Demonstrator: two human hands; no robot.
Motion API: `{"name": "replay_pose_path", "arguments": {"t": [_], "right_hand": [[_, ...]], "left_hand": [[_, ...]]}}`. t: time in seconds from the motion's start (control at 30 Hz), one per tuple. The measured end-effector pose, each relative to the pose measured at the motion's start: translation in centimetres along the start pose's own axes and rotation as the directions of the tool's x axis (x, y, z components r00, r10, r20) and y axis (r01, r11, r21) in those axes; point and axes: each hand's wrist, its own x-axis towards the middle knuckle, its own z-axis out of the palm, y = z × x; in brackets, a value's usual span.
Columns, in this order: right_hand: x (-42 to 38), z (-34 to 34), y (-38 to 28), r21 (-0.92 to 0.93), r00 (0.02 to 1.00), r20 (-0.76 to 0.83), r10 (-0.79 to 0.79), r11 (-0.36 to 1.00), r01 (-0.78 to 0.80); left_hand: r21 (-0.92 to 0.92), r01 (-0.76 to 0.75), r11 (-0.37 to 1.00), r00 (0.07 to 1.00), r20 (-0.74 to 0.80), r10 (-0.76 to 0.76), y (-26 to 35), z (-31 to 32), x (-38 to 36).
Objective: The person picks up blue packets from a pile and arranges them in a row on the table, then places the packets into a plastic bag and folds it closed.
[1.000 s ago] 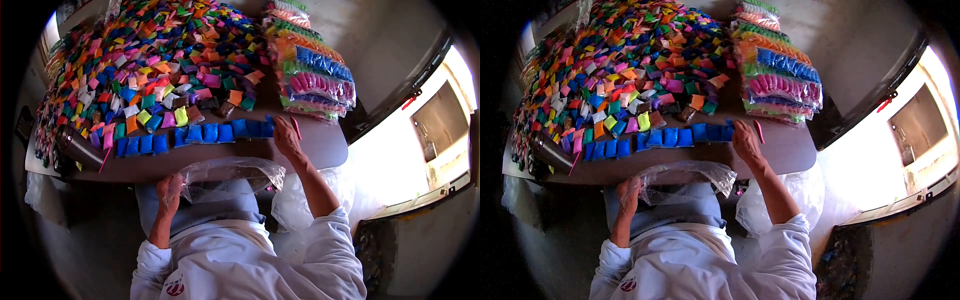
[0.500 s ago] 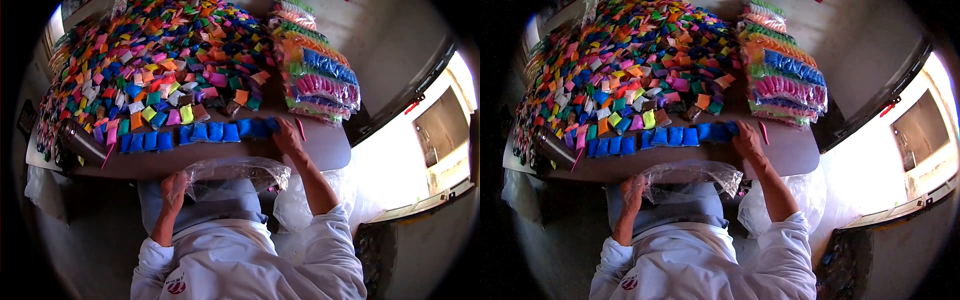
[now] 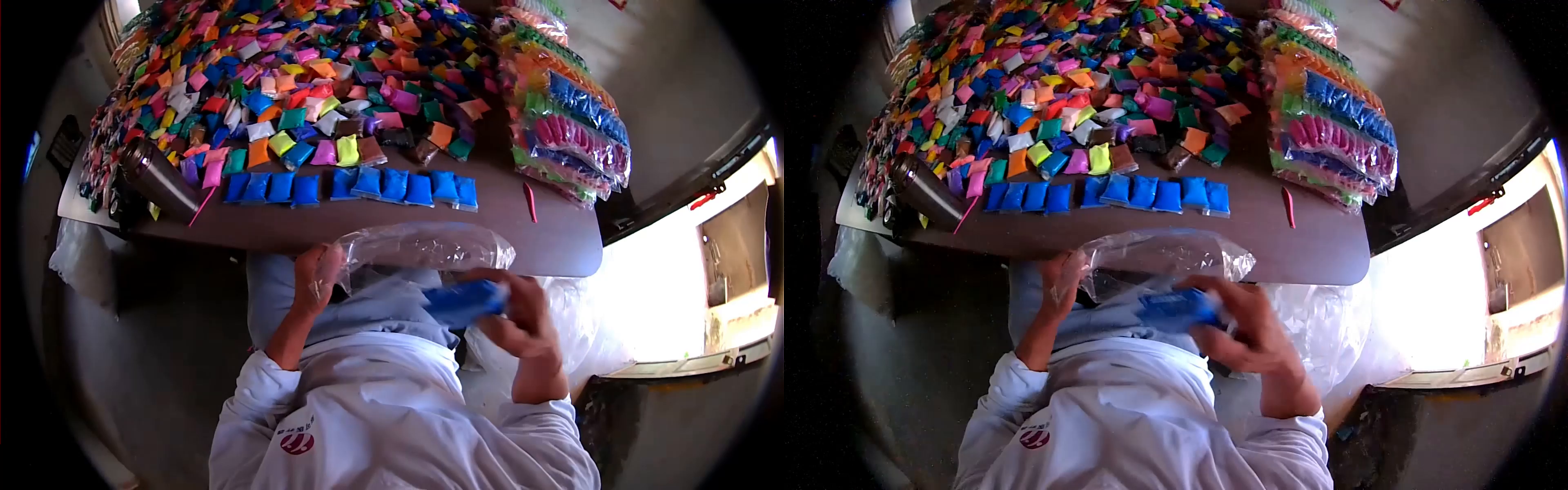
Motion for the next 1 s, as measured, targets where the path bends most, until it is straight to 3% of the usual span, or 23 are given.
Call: {"name": "replay_pose_path", "arguments": {"t": [0.03,0.07,0.1,0.17,0.23,0.3,0.43,0.5,0.53,0.6,0.63,0.7,0.73,0.8,0.9,1.0], "right_hand": [[1.6,1.4,-0.8,-0.169,0.998,-0.006,0.066,0.983,-0.066],[2.7,2.3,-0.3,-0.322,1.0,-0.016,0.005,0.947,-0.01],[3.4,3.3,0.5,-0.32,1.0,-0.012,0.003,0.947,-0.007],[4.5,4.8,1.9,-0.615,0.975,-0.124,-0.182,0.785,0.069],[5.1,5.4,2.5,-0.607,0.988,-0.117,-0.103,0.795,0.011],[5.6,5.6,3.5,-0.703,0.996,-0.08,0.042,0.706,-0.086],[6.3,5.8,4.0,-0.66,0.999,-0.039,0.038,0.749,-0.054],[7.3,6.0,4.8,-0.671,0.983,-0.056,0.174,0.723,-0.166],[7.7,6.2,5.6,-0.671,0.984,-0.055,0.172,0.723,-0.164],[8.4,6.8,7.4,-0.604,0.974,-0.037,0.224,0.771,-0.201],[8.6,7.2,8.0,-0.602,0.974,-0.035,0.224,0.773,-0.2],[8.9,8.1,8.7,-0.564,0.977,0.016,0.212,0.809,-0.166],[8.9,8.4,9.1,-0.562,0.977,0.015,0.214,0.81,-0.168],[8.9,8.9,9.5,-0.524,0.995,0.067,0.069,0.851,-0.024],[9.0,8.6,8.7,-0.428,0.976,0.105,0.192,0.894,-0.13],[9.2,8.3,9.0,-0.46,0.97,0.078,0.23,0.872,-0.17]], "left_hand": [[0.006,-0.036,0.999,0.999,-0.004,0.036,0.2,-0.1,0.0],[0.072,-0.12,0.99,0.993,0.024,0.118,-0.6,-0.5,0.0],[0.075,-0.119,0.99,0.993,0.02,0.118,-0.9,-0.5,-0.1],[-0.138,-0.11,0.984,0.994,0.012,0.113,-0.9,-0.2,-0.3],[-0.131,-0.121,0.984,0.991,0.046,0.128,-0.1,-0.5,-0.2],[-0.065,-0.05,0.997,0.999,0.005,0.05,-0.4,-0.3,-0.4],[-0.171,-0.05,0.984,0.999,0.012,0.053,-1.4,-0.1,-0.4],[-0.109,0.095,0.99,0.995,0.01,-0.094,-0.8,0.1,-0.2],[-0.108,0.093,0.99,0.996,0.008,-0.092,-0.9,0.2,0.0],[0.019,-0.223,0.975,0.974,-0.039,0.224,-0.8,0.4,0.3],[0.022,-0.222,0.975,0.974,-0.04,0.222,-0.6,0.3,0.3],[0.064,-0.074,0.995,0.997,0.002,0.074,0.7,0.0,0.1],[0.066,-0.072,0.995,0.997,0.005,0.072,0.6,0.0,0.1],[0.168,-0.153,0.974,0.988,0.009,0.154,0.5,-0.1,0.1],[0.138,-0.183,0.973,0.983,-0.01,0.186,1.2,-0.1,0.2],[0.136,-0.181,0.974,0.982,-0.021,0.185,1.0,0.0,0.4]]}}
